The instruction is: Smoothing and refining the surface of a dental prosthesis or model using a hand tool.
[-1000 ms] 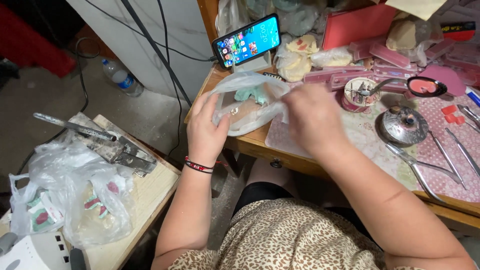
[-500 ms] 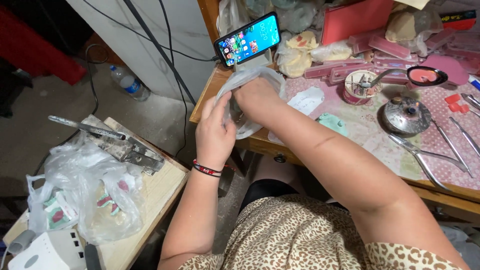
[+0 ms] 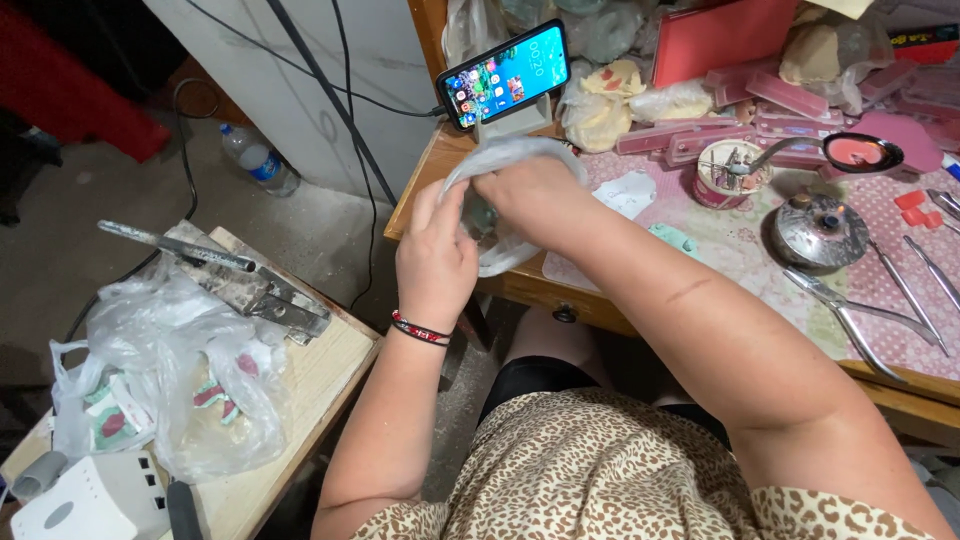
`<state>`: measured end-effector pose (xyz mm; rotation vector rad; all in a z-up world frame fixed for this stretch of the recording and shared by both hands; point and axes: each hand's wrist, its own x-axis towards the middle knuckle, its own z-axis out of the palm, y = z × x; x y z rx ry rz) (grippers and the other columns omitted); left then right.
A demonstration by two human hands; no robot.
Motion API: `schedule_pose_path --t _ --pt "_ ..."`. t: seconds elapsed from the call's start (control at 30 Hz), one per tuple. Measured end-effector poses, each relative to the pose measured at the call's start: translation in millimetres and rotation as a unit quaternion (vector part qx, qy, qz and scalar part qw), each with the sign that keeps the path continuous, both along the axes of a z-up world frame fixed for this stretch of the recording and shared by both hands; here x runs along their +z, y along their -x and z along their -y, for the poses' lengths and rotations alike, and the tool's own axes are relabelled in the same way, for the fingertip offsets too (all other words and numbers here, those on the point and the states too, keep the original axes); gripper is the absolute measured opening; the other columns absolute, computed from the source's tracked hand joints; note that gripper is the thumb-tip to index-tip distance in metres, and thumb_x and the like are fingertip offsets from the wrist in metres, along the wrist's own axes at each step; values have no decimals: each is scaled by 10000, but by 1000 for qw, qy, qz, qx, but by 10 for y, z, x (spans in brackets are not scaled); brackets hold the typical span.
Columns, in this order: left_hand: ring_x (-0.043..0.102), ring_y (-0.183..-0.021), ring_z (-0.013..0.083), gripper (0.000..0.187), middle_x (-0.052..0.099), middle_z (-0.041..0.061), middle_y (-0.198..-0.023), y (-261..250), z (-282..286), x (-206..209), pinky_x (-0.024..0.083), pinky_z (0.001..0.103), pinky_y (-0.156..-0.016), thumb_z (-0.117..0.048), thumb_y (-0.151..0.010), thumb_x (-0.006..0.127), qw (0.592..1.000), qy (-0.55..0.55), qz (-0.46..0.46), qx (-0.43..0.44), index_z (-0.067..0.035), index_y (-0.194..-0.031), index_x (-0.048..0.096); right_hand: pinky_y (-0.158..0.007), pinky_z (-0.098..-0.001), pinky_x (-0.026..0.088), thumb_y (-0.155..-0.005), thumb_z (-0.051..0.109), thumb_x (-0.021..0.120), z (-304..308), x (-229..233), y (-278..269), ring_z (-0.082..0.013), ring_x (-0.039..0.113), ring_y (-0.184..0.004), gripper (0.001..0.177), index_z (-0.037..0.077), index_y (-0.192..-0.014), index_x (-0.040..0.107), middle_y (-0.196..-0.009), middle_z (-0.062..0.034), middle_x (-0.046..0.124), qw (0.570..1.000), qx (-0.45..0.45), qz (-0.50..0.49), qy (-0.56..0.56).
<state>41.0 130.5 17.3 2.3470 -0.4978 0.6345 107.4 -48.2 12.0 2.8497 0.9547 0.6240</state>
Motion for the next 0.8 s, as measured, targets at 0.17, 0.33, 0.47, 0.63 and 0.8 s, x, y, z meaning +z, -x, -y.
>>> schedule_pose_path --t 0.17,0.33,0.47,0.63,0.8 --pt "667 -1181 390 610 561 83 -1386 -109 -161 -127 594 481 -953 36 -829 563 996 -5 58 67 -131 -1414 604 -820 -500 593 -850 118 782 22 421 266 -370 700 -1046 437 77 -1241 593 -1096 -140 707 980 115 15 -160" --pt "719 -988 389 556 526 196 -1477 5 -567 -44 590 472 -756 55 -820 563 993 6 41 107 -54 -1364 595 -961 -542 522 -854 32 846 257 545 276 -416 531 -1377 476 57 -1222 545 -1373 -247 545 938 60 -31 -339" --pt "695 -1035 333 540 514 215 -1451 296 -756 45 587 424 -808 85 -851 506 985 38 89 144 -7 -1375 603 -588 -566 542 -832 109 737 370 55 41 -441 617 -893 309 29 -1112 634 -1041 -196 620 972 -173 -53 -147" --pt "642 -1178 393 377 546 249 -1356 622 -618 182 557 456 -968 89 -878 530 979 13 162 119 62 -1241 627 -596 -484 568 -798 67 655 377 -111 -45 -396 577 -1031 265 91 -1061 686 -945 -121 711 963 -236 -128 -27" --pt "640 -1197 415 226 588 253 -1319 845 -180 293 557 489 -1067 88 -919 567 979 13 201 -21 57 -1131 641 -1042 -408 490 -1077 18 578 786 729 1209 -275 660 -1173 333 -10 -1406 532 -1258 -176 683 872 -73 -74 -479"
